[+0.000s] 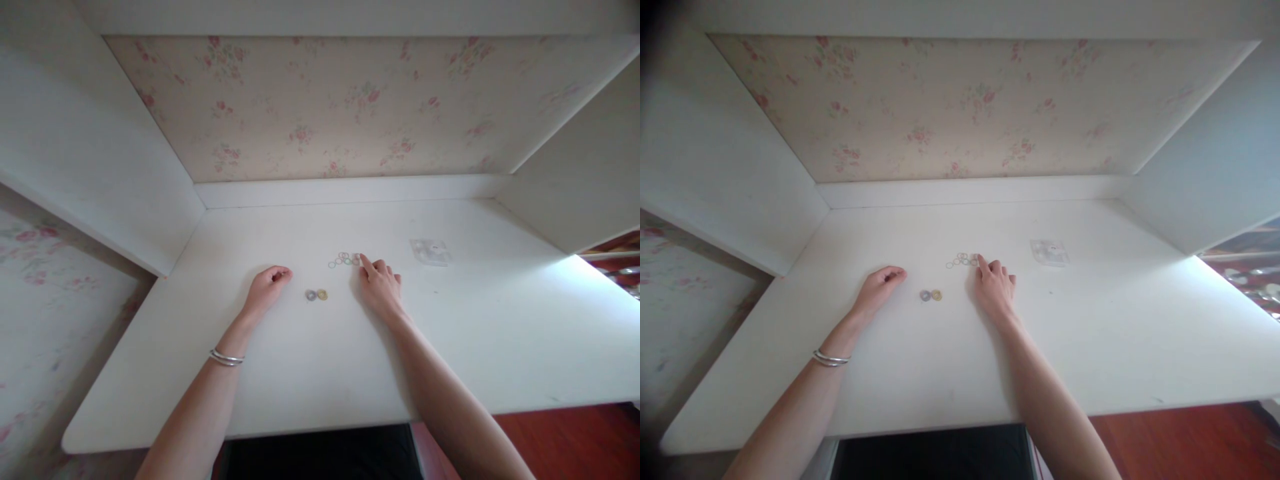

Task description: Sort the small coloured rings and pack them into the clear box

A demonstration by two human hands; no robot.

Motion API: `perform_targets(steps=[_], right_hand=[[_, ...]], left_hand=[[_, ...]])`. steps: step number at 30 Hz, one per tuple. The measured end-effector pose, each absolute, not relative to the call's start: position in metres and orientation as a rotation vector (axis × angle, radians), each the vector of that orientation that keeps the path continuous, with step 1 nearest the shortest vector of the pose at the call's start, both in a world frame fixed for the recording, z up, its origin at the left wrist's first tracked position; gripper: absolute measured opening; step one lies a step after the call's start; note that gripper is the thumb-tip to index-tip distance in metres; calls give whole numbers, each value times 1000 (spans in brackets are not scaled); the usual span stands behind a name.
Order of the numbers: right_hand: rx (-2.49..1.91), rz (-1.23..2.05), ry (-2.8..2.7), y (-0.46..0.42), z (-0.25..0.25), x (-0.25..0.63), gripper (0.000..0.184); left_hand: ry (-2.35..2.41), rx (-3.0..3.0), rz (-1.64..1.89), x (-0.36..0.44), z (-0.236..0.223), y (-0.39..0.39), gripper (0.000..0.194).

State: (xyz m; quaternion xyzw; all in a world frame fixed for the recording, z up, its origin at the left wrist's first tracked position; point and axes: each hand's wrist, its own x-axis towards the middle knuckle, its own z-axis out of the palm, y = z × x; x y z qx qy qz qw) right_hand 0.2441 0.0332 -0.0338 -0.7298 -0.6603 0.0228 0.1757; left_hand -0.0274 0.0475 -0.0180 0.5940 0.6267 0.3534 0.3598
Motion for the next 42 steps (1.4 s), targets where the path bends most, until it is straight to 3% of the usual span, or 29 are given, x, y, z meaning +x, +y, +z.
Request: perform_targets(steps=[10,29,42], right_hand=[[-2048,41,-1806,32,-30,242,33],[-1784,147,-1668,27,-29,244,34],[-1426,247,-2070,4,-30,216,32]], left_hand=[[1609,1554,912,-28,-17,47,33],[1620,1537,922,-26,-16,47,32],[1600,1538,905,-29,-16,48,31]])
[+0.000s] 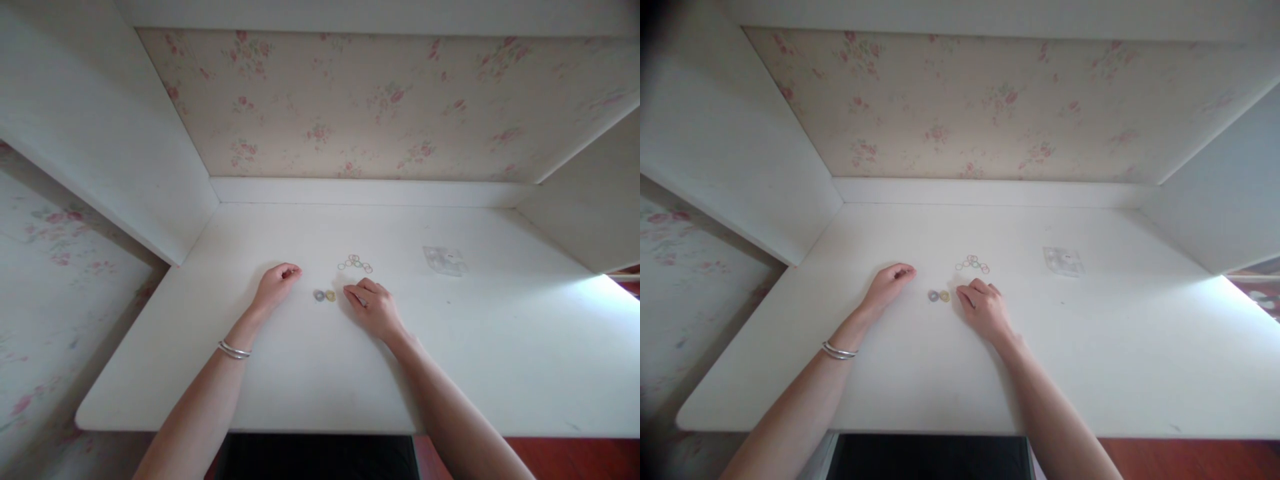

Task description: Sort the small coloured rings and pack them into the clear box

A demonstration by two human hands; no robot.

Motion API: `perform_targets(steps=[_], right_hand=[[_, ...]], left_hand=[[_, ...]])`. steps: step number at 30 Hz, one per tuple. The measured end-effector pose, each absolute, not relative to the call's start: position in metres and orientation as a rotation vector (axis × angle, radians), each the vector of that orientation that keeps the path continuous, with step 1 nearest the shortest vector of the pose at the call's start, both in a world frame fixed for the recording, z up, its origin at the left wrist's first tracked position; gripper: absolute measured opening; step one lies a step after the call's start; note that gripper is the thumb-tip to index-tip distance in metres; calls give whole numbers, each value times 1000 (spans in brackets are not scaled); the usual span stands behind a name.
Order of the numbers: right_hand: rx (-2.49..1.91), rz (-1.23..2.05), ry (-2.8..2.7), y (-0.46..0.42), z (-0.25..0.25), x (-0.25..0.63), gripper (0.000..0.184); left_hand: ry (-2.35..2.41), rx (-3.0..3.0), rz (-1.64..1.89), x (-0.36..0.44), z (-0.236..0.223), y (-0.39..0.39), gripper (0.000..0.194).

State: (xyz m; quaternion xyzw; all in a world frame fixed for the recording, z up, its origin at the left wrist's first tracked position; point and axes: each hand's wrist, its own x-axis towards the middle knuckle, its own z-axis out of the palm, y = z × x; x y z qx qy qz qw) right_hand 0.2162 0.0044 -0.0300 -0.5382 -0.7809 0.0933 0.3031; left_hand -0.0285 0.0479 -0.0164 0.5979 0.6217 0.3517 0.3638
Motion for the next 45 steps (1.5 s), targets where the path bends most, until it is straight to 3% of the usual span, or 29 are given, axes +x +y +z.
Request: perform_targets(steps=[15,25,29,38,45], right_hand=[[-1342,177,-2312,1,-21,218,24],[-1980,57,-1925,19,-24,239,34],[-2029,64,-1927,20,-24,242,29],[-1886,99,-1983,21,-29,242,27],[-1436,285,-2086,11,-30,228,26]], left_hand=[[1617,1580,883,-29,-20,49,32],[1613,1582,871,-29,-20,49,32],[1630,1577,870,-29,-19,49,32],[1624,1593,878,-28,-19,48,30],[1619,1597,877,-29,-20,49,30]])
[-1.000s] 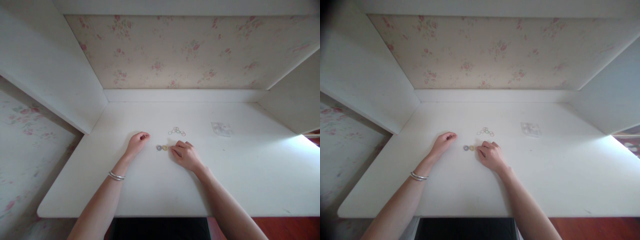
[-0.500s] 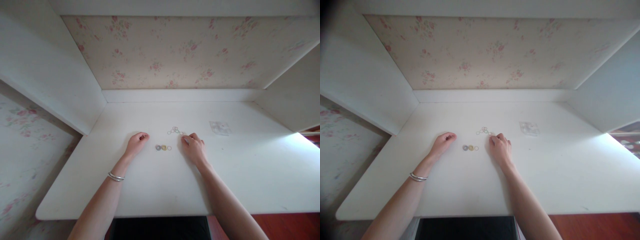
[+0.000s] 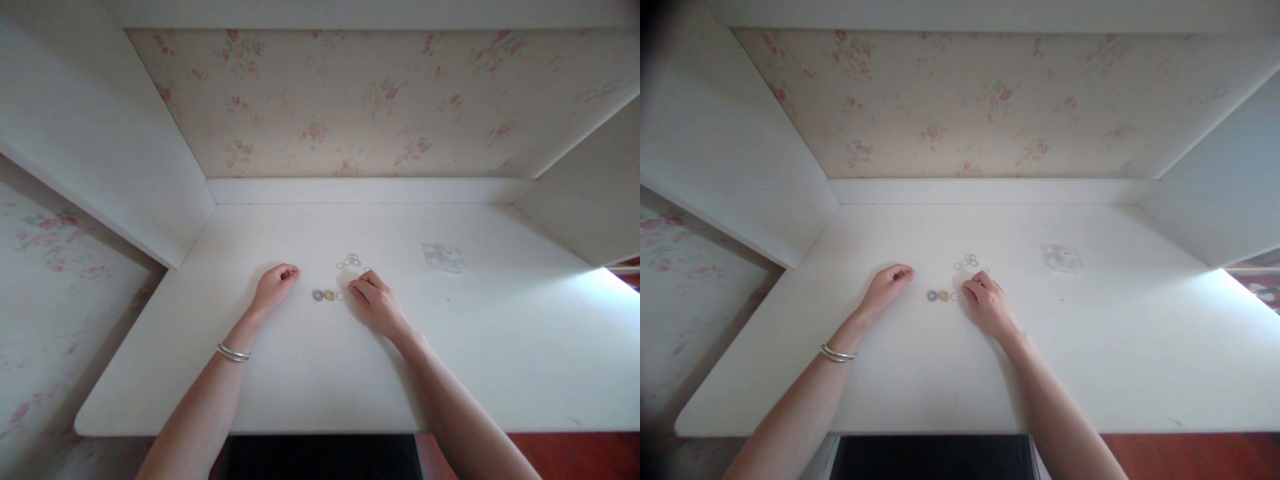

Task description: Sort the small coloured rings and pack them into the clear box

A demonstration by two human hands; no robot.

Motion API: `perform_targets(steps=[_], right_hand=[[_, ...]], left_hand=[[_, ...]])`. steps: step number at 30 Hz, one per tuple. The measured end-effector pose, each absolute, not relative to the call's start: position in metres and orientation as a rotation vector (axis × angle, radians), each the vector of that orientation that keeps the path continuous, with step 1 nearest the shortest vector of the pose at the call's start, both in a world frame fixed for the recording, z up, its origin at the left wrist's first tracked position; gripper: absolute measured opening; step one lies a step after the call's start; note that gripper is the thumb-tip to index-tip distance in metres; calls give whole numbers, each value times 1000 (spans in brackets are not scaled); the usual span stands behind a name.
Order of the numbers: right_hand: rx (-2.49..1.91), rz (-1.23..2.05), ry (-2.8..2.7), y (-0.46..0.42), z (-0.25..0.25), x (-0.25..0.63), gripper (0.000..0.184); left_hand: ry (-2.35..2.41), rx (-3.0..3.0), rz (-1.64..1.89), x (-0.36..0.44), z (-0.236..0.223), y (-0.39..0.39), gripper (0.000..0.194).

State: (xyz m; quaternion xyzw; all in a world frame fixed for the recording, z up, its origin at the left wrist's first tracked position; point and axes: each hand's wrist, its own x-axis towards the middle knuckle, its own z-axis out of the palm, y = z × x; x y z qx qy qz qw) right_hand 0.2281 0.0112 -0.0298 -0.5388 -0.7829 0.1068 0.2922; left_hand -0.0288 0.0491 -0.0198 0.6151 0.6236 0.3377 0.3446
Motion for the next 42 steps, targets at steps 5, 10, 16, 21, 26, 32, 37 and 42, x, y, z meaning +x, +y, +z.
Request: perform_targets(steps=[5,10,16,21,26,32,37,42], right_hand=[[-1310,370,-2181,4,-28,220,22],[-1318,387,-2230,4,-26,219,24],[-1414,457,-2259,1,-21,217,28],[-1507,398,-2005,8,-24,226,28],[-1788,251,-1705,23,-29,245,29],[-1889,257,-1754,27,-31,252,28],[-1954,254,-1854,25,-27,252,26],[-1962,257,-1868,24,-22,253,27]], left_hand=[[1613,1618,889,-30,-22,49,31],[1613,1623,876,-30,-22,49,32],[1632,1632,861,-29,-20,48,33],[1673,1689,823,-28,-20,46,31],[1613,1806,835,-5,-15,46,28],[1464,2237,662,54,4,54,22],[1582,2385,454,88,5,73,24],[1625,2417,401,100,-3,85,25]])
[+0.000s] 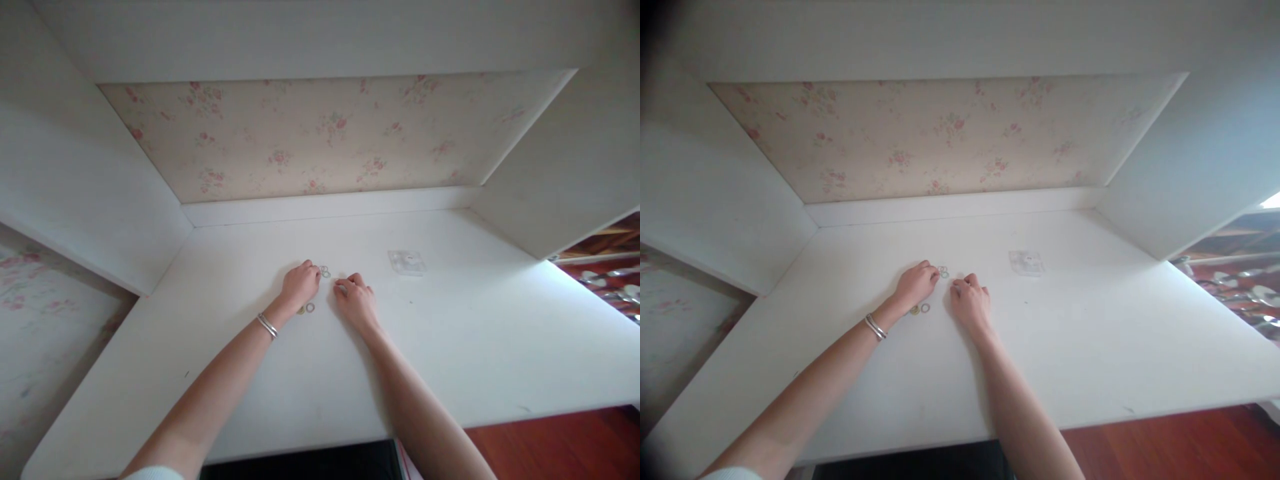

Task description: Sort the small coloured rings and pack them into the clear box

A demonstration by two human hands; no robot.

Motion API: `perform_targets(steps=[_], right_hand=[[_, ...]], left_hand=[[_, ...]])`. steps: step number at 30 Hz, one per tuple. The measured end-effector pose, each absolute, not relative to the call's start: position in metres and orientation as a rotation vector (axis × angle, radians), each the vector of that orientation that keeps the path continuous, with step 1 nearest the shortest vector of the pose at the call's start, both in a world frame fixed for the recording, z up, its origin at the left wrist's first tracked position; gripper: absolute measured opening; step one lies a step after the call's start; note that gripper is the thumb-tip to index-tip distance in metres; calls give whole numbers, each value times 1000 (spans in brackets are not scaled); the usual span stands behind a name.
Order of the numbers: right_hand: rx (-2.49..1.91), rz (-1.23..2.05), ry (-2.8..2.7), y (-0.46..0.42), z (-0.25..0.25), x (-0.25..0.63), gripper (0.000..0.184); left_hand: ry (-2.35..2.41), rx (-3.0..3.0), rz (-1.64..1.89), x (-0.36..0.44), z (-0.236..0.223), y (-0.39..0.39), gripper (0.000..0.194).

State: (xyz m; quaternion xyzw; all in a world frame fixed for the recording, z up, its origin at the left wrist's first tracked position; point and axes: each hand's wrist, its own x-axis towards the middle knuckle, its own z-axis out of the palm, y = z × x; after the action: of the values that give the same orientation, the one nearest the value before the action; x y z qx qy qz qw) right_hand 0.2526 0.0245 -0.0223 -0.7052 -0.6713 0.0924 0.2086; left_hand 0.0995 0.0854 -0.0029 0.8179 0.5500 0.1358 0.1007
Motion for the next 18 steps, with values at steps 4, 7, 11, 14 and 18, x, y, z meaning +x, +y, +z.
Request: perform_targets(steps=[4,7,11,14,18], right_hand=[[-1958,277,-1861,25,-22,253,25],[-1950,278,-1859,26,-23,254,25],[-1943,275,-1873,26,-24,255,25],[-1954,290,-1884,27,-24,254,26],[-1957,295,-1887,28,-25,253,26]], left_hand=[[1600,2405,353,101,-5,89,22],[1527,2418,368,98,-2,86,20],[1461,2372,500,86,5,69,18],[1455,2337,521,75,9,50,18],[1434,2376,474,65,10,26,20]])
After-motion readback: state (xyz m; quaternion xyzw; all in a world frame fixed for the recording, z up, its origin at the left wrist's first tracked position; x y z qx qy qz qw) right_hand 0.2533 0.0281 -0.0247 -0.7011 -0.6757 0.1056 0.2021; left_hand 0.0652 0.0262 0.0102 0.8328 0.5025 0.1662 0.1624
